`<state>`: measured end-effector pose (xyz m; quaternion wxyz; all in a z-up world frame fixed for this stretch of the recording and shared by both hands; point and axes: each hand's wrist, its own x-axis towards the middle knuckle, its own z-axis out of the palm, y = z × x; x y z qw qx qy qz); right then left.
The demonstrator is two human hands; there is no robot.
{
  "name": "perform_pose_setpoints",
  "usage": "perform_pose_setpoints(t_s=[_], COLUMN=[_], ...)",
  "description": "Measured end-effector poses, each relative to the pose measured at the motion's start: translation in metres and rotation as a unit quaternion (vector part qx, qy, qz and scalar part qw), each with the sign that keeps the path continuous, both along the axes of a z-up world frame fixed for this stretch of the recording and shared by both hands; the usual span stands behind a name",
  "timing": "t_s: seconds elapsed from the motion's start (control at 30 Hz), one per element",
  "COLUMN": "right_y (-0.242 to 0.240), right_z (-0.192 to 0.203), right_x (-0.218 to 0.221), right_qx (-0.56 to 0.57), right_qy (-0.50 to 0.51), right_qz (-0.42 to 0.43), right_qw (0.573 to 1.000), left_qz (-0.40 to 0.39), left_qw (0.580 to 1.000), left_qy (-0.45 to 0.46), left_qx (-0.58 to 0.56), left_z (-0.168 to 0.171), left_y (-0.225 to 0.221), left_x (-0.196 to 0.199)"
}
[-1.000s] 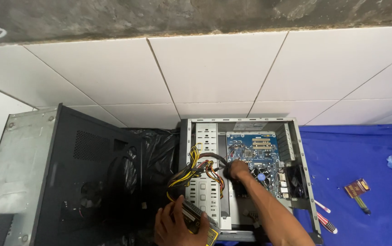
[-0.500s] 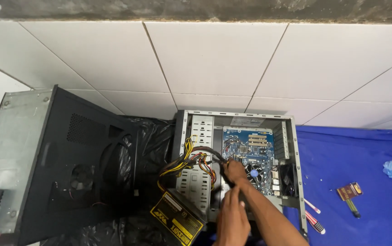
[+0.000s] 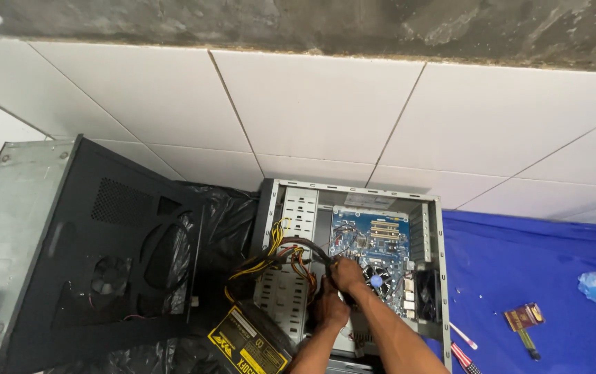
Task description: Disassembling a desktop computer by removing the side panel, power supply unit, and CPU fan using a screwdriver.
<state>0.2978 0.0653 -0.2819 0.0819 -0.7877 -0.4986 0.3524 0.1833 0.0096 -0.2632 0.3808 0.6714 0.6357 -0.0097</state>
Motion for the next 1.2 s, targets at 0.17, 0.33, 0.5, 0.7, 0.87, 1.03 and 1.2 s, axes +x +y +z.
perform_pose_setpoints(t_s=[0.17, 0.33, 0.5, 0.7, 0.87, 1.03, 1.2], right_y=[0.015, 0.011, -0.004, 0.044, 0.022, -0.036, -0.074], right_z=[0.049, 0.031, 0.040, 0.090, 0.143, 0.165, 0.167], right_x=[-0.013, -0.004, -0.020, 0.015, 0.015, -0.001, -0.023], right_qx=[-0.078, -0.053, -0.057, -0.089, -0.064, 0.086, 0.145], right_qy=[-0.027, -0.008, -0.016, 0.033, 0.030, 0.129, 0.256], right_qz=[0.019, 0.098, 0.008, 0.068, 0.011, -0.144, -0.168], right_qw=[0.996, 0.994, 0.998, 0.993, 0.997, 0.977, 0.941], left_qz=[-0.027, -0.077, -0.122, -0.125, -0.097, -0.136, -0.111], left_qw=[0.997, 0.988, 0.983, 0.986, 0.993, 0.983, 0.912], left_qy=[-0.015, 0.073, 0.097, 0.099, 0.064, -0.074, -0.215], left_qx=[-0.066, -0.116, -0.093, -0.046, -0.009, 0.095, 0.332], left_z=[-0.023, 0.024, -0.002, -0.003, 0.001, 0.166, 0.254], left_y=[0.002, 0.011, 0.003, 0.009, 0.004, -0.043, -0.076], left_x=[-0.010, -0.010, -0.010, -0.003, 0.007, -0.028, -0.087])
